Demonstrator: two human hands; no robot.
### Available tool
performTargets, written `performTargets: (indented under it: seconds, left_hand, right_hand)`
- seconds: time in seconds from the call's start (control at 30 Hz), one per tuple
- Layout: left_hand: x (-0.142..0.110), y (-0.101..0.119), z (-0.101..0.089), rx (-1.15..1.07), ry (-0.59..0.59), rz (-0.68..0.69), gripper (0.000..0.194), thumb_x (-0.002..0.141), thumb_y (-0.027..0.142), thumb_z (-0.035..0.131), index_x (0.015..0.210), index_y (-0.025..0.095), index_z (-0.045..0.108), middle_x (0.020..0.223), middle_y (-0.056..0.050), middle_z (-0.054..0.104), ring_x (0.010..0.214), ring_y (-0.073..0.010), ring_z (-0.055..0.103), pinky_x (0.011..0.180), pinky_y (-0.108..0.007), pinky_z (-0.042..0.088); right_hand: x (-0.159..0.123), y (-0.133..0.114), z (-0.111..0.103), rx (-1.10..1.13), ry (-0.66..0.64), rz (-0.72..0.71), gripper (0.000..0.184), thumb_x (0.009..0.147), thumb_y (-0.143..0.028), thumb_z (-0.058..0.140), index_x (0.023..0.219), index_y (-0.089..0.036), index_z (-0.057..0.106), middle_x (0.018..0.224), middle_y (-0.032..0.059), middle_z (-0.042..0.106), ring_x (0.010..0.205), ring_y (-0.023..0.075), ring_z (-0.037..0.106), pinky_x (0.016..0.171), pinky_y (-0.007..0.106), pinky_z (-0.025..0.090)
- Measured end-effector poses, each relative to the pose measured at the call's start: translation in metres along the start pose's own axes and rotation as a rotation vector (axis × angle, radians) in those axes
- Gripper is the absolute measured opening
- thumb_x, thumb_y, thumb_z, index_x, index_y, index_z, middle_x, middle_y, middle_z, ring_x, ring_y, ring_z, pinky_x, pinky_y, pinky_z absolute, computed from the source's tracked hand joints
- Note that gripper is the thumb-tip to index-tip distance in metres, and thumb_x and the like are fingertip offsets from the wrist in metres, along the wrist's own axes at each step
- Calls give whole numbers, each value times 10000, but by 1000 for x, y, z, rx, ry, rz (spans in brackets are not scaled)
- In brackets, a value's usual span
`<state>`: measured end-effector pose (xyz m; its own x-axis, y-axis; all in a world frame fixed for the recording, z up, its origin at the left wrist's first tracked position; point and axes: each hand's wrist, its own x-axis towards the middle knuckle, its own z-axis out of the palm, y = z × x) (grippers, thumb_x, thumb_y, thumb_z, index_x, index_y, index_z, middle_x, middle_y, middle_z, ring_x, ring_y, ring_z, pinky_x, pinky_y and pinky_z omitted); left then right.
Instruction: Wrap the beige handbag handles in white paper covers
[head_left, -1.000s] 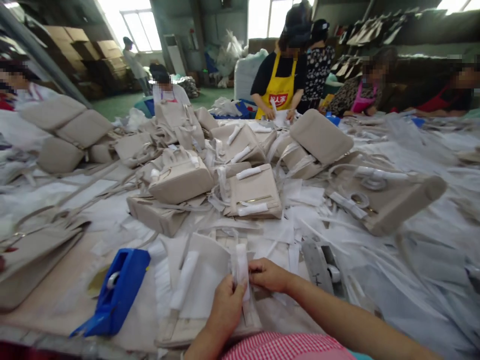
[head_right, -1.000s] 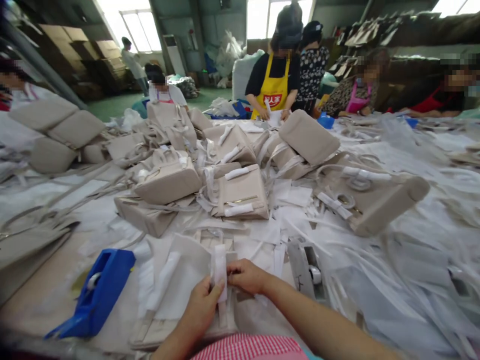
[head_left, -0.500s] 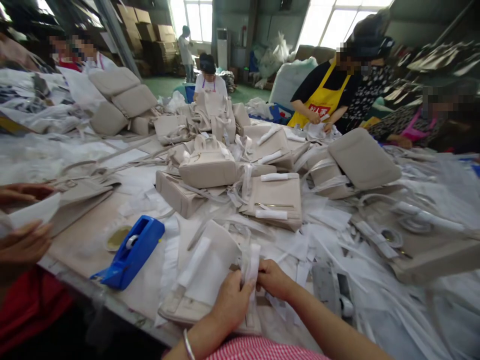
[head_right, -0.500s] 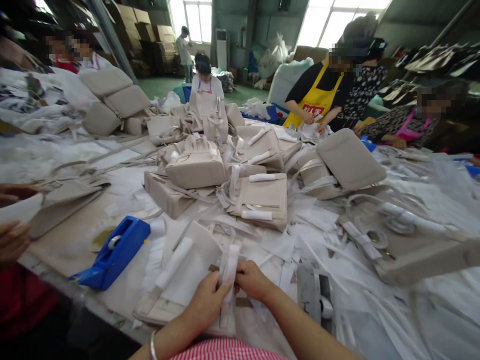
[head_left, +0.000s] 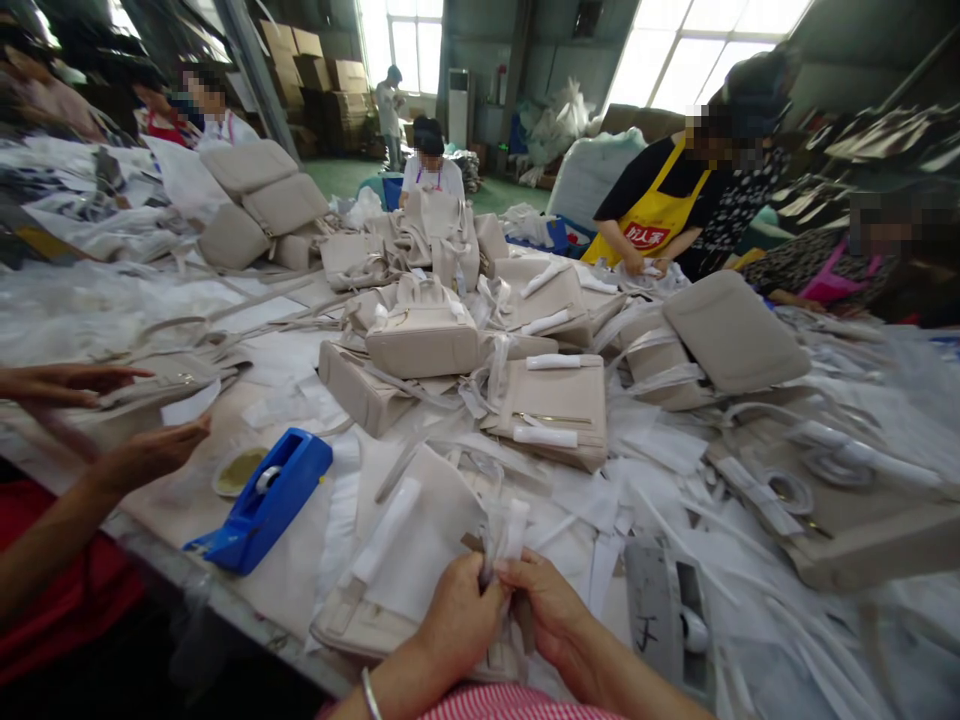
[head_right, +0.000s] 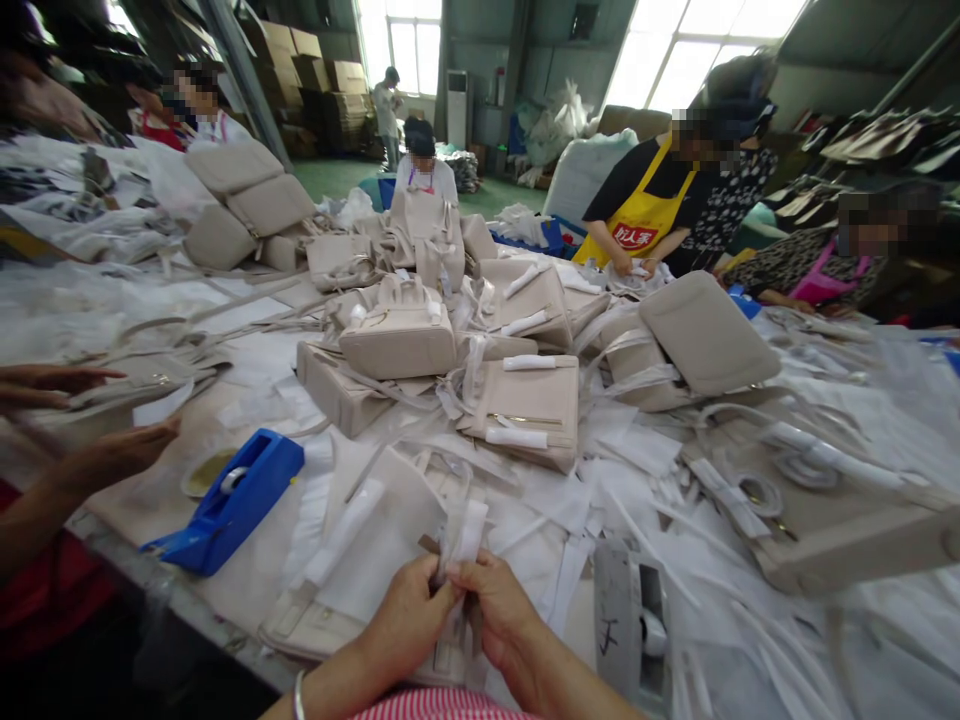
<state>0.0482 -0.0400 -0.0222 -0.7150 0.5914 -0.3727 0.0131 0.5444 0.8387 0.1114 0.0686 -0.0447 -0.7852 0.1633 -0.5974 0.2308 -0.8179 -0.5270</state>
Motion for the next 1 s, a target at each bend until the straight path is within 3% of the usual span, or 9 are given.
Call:
performTargets:
  seconds: [0.13, 0.27, 0.43, 0.6, 0.67, 0.8, 0.93, 1.0]
  left_hand:
    - [2, 3, -4, -103, -19, -124, 288, 715, 415, 675, 669, 132, 645, 599, 21, 568, 604, -143, 497, 552, -261, 338]
    - [3, 4, -5, -268, -52, -130, 273, 682, 378, 716, 772, 124, 674, 655, 30, 588, 626, -130, 494, 573, -243, 373]
    - [1, 8, -5, -311, -23, -176, 237, 639, 310, 751, 759, 129, 657, 629, 50, 564, 568, -103, 435, 544, -230, 364]
    - [0, 10, -6, -396, -79, -126, 248, 641, 283, 738, 828, 131, 683, 716, 22, 634, 664, -139, 528, 613, -240, 411]
    - [2, 10, -5, -322, -85, -125, 250, 653, 337, 731, 780, 127, 684, 663, 30, 601, 633, -135, 505, 578, -242, 381]
    - [5, 8, -3, -4, -36, -133, 374, 717, 478, 661, 575, 133, 624, 509, 51, 455, 528, -114, 404, 509, -263, 267]
    - [8, 5, 0, 62, -30, -113, 423, 759, 533, 606, 568, 155, 593, 521, 40, 478, 538, -123, 433, 522, -268, 272]
    - [9, 3, 1, 83, -28, -123, 433, 758, 546, 604, 551, 169, 558, 521, 42, 469, 532, -123, 423, 517, -270, 267]
  right_hand:
    - [-6, -4, -2, 77, -75, 9, 278, 610, -163, 776, 876, -103, 717, 713, 81, 718, 707, 219, 673, 739, 344, 531]
    - [-10, -10, -4, 86, -162, 21, 288, 661, -164, 758, 939, -97, 721, 802, 108, 737, 847, 250, 690, 817, 371, 534]
    - [-10, -14, -11, 94, -281, 33, 291, 671, -151, 744, 958, -101, 723, 890, 121, 740, 964, 257, 674, 884, 372, 517]
    - [-8, -11, -15, 80, -335, 30, 280, 699, -184, 730, 970, -116, 720, 938, 117, 733, 993, 247, 661, 897, 353, 507]
    - [-7, -10, -16, 44, -331, 22, 297, 705, -226, 737, 981, -119, 715, 926, 115, 728, 963, 245, 665, 877, 355, 508]
    - [-4, -19, -24, -237, -239, 11, 361, 736, -383, 736, 979, -119, 700, 824, 92, 703, 820, 228, 662, 781, 359, 511]
    - [-1, -50, -35, -822, 2, -277, 346, 679, -441, 769, 842, -143, 703, 815, 53, 669, 779, 190, 590, 712, 301, 476]
    - [0, -64, -36, -943, 27, -337, 315, 669, -431, 768, 785, -149, 689, 761, 28, 647, 723, 167, 554, 652, 274, 446]
